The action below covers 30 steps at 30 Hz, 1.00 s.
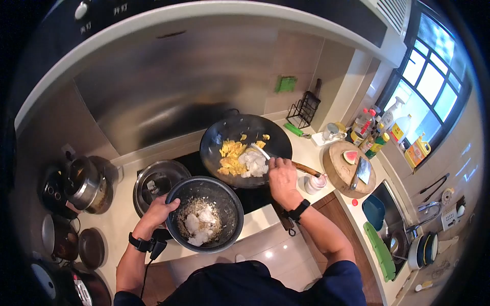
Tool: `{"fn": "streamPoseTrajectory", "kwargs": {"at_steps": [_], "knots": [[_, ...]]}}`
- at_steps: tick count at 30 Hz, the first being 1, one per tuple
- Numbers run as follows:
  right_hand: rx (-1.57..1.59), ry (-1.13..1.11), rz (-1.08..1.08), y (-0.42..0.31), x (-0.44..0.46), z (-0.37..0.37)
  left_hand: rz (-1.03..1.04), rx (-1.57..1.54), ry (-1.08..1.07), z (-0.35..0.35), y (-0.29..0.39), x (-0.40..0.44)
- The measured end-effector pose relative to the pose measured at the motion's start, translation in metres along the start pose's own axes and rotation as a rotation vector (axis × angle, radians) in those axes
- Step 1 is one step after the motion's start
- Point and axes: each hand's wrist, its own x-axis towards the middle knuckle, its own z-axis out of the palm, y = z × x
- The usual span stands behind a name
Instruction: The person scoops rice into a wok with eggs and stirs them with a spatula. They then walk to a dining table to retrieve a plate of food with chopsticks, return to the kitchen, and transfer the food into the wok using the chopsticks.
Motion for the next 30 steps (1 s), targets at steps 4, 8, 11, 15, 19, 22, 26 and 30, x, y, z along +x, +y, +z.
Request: {"fn": "streamPoseTrajectory", "kwargs": {"at_steps": [4, 8, 11, 15, 19, 22, 26, 30], "knots": [[0.287, 0.115, 0.057, -0.002, -0.01, -0.055, 0.034, 0.12, 0.033, 0.006, -0.01, -0.012], [0.602, -0.258, -0.151, -0.027, -0.031, -0.1, 0.049, 0.154, 0.031, 0.015, -0.04, -0.013], [0.471, -0.543, -0.333, -0.072, -0.049, -0.089, 0.082, 0.258, 0.057, 0.022, -0.05, -0.018], [0.488, -0.338, -0.436, -0.116, -0.065, -0.041, 0.087, 0.285, 0.018, 0.029, -0.039, -0.034], [0.511, -0.354, -0.576, -0.131, -0.063, -0.016, 0.128, 0.29, -0.011, 0.031, -0.041, -0.045], [0.524, -0.453, -0.577, -0.132, -0.066, -0.005, 0.153, 0.332, -0.018, 0.03, -0.042, -0.052], [0.669, -0.711, -0.523, -0.143, -0.076, -0.001, 0.112, 0.277, -0.021, 0.027, -0.043, -0.06], [0.931, -0.811, -0.381, -0.159, -0.088, 0.005, 0.142, 0.245, 0.013, 0.027, -0.043, -0.062]]}}
